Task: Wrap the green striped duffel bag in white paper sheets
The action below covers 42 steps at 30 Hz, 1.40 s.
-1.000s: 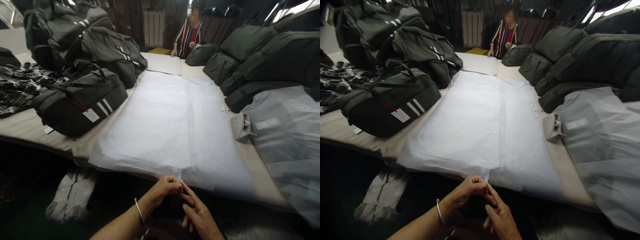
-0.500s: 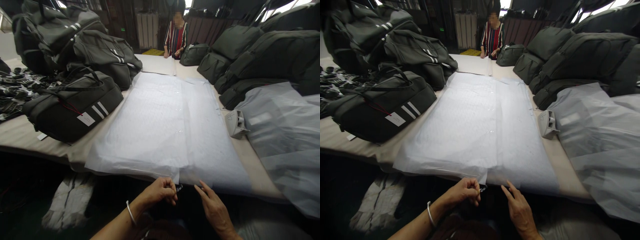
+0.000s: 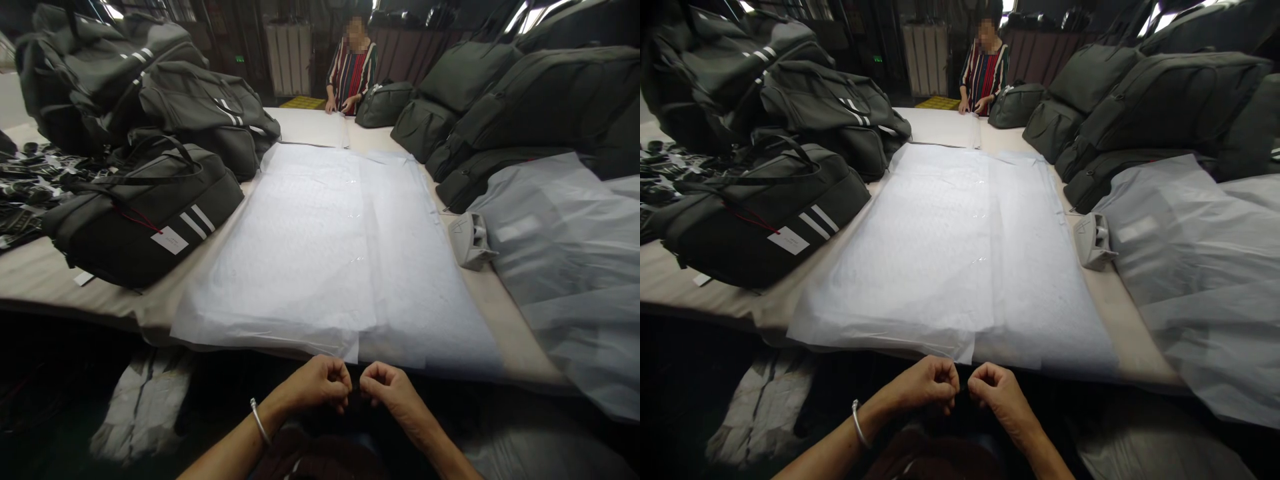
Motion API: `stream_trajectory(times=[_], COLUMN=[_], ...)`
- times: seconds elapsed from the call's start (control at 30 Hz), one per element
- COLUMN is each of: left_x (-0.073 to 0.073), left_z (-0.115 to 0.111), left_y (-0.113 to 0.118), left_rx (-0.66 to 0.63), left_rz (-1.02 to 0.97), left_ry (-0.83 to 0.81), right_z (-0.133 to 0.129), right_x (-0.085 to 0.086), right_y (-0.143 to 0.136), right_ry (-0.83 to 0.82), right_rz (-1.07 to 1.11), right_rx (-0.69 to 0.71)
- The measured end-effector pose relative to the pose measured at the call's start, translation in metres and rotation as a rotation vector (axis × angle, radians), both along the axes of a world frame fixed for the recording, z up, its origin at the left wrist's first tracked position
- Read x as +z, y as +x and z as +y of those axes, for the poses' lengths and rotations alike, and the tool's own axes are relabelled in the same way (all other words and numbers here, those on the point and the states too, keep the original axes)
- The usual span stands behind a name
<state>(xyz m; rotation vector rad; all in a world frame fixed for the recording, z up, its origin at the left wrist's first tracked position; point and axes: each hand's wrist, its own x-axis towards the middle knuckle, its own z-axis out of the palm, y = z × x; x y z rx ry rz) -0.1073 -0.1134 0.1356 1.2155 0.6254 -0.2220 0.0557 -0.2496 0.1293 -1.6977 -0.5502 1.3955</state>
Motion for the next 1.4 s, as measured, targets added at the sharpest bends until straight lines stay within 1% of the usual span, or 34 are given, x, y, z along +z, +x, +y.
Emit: stream_trajectory(times=[0.07, 0.17, 0.27, 0.37, 0.47, 0.63, 0.87, 0.97, 1.07, 1.27, 1.33, 1.4], left_x=[-0.007, -0.018, -0.028, -0.036, -0.041, -0.043, -0.037, -0.039, -0.043, -0.053, -0.056, -0.059], left_z=[-0.002, -0.005, -0.006, -0.006, -0.004, 0.000, 0.002, 0.001, 0.000, 0.000, 0.000, 0.001], left_y=[0.004, 0.016, 0.031, 0.042, 0.046, 0.047, 0.057, 0.062, 0.065, 0.063, 0.062, 0.064], left_rx=[0.037, 0.100, 0.106, 0.064, 0.007, -0.104, -0.238, -0.282, -0.311, -0.299, -0.279, -0.257], left_rz=[0.034, 0.067, 0.083, 0.123, 0.179, 0.263, 0.342, 0.370, 0.398, 0.430, 0.435, 0.436], left_ry=[0.111, 0.245, 0.359, 0.508, 0.676, 0.853, 1.020, 1.071, 1.108, 1.130, 1.132, 1.135], right_z=[0.001, 0.004, 0.010, 0.014, 0.016, 0.015, 0.011, 0.010, 0.012, 0.016, 0.014, 0.012], right_x=[-0.005, -0.017, -0.030, -0.042, -0.051, -0.060, -0.068, -0.073, -0.073, -0.068, -0.074, -0.085], right_y=[0.001, 0.001, 0.001, 0.002, 0.003, 0.004, 0.005, 0.003, 0.000, -0.007, -0.008, -0.008], right_ry=[-0.016, -0.006, -0.008, -0.017, -0.012, 0.016, 0.027, 0.023, 0.008, -0.045, -0.088, -0.114], right_rz=[-0.097, -0.272, -0.407, -0.480, -0.527, -0.583, -0.657, -0.707, -0.764, -0.854, -0.847, -0.824], right_rx=[-0.026, -0.112, -0.189, -0.221, -0.239, -0.241, -0.244, -0.237, -0.232, -0.241, -0.238, -0.224])
